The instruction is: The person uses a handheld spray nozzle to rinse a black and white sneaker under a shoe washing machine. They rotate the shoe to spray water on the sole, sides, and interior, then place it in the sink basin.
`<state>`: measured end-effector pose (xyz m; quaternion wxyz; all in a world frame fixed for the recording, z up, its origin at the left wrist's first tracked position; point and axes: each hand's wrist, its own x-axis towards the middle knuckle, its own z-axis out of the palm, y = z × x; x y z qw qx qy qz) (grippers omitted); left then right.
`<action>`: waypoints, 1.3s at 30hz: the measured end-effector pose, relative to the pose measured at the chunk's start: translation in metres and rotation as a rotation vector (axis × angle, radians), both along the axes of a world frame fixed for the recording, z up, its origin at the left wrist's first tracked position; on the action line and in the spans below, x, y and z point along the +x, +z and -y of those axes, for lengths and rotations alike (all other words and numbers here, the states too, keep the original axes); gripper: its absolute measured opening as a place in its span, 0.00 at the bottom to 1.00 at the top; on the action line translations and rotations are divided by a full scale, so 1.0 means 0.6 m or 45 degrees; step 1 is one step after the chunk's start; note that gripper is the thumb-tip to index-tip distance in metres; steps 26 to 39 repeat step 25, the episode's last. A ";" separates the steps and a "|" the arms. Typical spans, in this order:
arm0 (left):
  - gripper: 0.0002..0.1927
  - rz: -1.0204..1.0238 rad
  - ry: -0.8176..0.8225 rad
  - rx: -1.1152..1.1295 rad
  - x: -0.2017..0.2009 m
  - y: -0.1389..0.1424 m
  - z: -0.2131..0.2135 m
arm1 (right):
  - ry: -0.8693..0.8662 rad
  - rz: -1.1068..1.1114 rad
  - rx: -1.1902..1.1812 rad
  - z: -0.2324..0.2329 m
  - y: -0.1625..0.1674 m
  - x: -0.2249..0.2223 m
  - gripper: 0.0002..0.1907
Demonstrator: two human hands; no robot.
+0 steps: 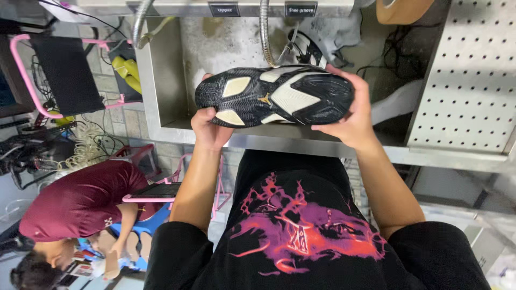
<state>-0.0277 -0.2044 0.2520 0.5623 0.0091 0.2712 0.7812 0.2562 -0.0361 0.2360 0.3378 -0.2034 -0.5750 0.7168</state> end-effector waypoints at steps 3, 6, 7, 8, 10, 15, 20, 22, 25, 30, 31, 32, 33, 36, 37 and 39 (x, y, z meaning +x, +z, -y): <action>0.43 -0.099 0.037 -0.004 0.033 0.059 0.000 | 0.022 -0.030 0.129 -0.020 0.031 0.022 0.60; 0.43 -0.197 0.039 0.049 0.055 0.099 0.000 | 0.054 -0.090 0.156 -0.034 0.046 0.042 0.61; 0.43 -0.206 0.040 0.061 0.061 0.109 0.000 | 0.063 -0.096 0.158 -0.035 0.049 0.048 0.60; 0.43 -0.219 0.036 0.078 0.067 0.116 -0.002 | 0.067 -0.106 0.165 -0.039 0.052 0.051 0.60; 0.43 -0.234 0.047 0.101 0.082 0.129 0.001 | 0.085 -0.127 0.135 -0.043 0.059 0.062 0.59; 0.45 -0.491 0.046 -0.014 0.100 0.135 0.028 | 0.130 -0.184 -0.069 -0.056 0.052 0.070 0.59; 0.52 -1.351 -0.159 -0.365 0.114 0.086 0.036 | 0.095 -0.420 -0.737 -0.053 -0.042 0.041 0.55; 0.58 -1.326 -0.248 -0.412 0.139 0.049 0.038 | 0.011 -0.421 -0.931 -0.044 -0.116 0.005 0.48; 0.57 -0.784 -0.344 -0.492 0.178 -0.028 0.031 | -0.124 -0.430 -1.073 -0.036 -0.252 -0.054 0.43; 0.57 -0.784 -0.344 -0.492 0.178 -0.028 0.031 | -0.124 -0.430 -1.073 -0.036 -0.252 -0.054 0.43; 0.57 -0.784 -0.344 -0.492 0.178 -0.028 0.031 | -0.124 -0.430 -1.073 -0.036 -0.252 -0.054 0.43; 0.57 -0.784 -0.344 -0.492 0.178 -0.028 0.031 | -0.124 -0.430 -1.073 -0.036 -0.252 -0.054 0.43; 0.57 -0.784 -0.344 -0.492 0.178 -0.028 0.031 | -0.124 -0.430 -1.073 -0.036 -0.252 -0.054 0.43; 0.57 -0.784 -0.344 -0.492 0.178 -0.028 0.031 | -0.124 -0.430 -1.073 -0.036 -0.252 -0.054 0.43; 0.57 -0.784 -0.344 -0.492 0.178 -0.028 0.031 | -0.124 -0.430 -1.073 -0.036 -0.252 -0.054 0.43; 0.57 -0.784 -0.344 -0.492 0.178 -0.028 0.031 | -0.124 -0.430 -1.073 -0.036 -0.252 -0.054 0.43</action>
